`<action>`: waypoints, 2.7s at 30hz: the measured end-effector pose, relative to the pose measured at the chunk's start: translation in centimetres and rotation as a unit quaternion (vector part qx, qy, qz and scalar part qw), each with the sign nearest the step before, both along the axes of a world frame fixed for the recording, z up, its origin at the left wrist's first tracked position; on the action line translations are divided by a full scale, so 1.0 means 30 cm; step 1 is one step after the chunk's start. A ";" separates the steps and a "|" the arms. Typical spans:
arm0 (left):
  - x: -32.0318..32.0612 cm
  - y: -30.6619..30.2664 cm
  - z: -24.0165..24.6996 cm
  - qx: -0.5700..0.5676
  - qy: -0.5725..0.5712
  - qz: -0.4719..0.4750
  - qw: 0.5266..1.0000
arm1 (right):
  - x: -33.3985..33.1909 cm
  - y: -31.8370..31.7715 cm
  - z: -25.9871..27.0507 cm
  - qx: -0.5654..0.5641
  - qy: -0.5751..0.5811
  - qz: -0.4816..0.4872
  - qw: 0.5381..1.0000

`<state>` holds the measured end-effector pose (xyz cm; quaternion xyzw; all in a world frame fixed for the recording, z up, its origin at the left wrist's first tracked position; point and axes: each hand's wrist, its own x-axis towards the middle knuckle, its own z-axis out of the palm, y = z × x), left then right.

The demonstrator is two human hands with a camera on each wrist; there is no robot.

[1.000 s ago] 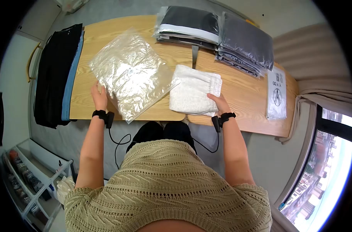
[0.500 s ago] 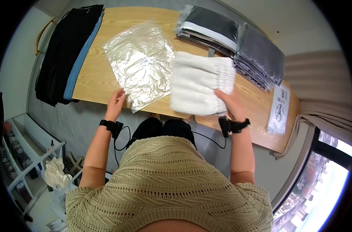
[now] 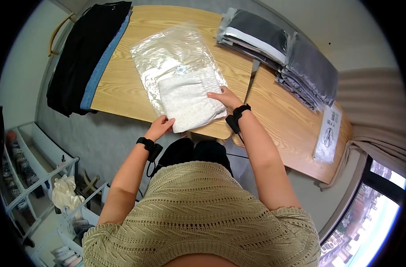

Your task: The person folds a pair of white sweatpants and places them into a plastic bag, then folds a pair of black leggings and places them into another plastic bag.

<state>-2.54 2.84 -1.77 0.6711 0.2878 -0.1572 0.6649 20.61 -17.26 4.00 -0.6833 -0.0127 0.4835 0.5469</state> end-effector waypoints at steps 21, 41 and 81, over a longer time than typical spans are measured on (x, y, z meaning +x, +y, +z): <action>0.096 -0.033 0.031 0.132 -0.046 -0.038 0.989 | -0.132 -0.165 -0.039 0.023 -0.154 -0.195 0.968; -0.133 0.177 0.268 -0.052 -0.147 0.227 0.961 | -0.407 0.148 0.212 0.078 -0.309 0.120 0.940; 0.294 -0.135 0.220 0.003 -0.057 -0.013 0.998 | -0.331 -0.156 0.022 -0.035 -0.305 -0.091 0.947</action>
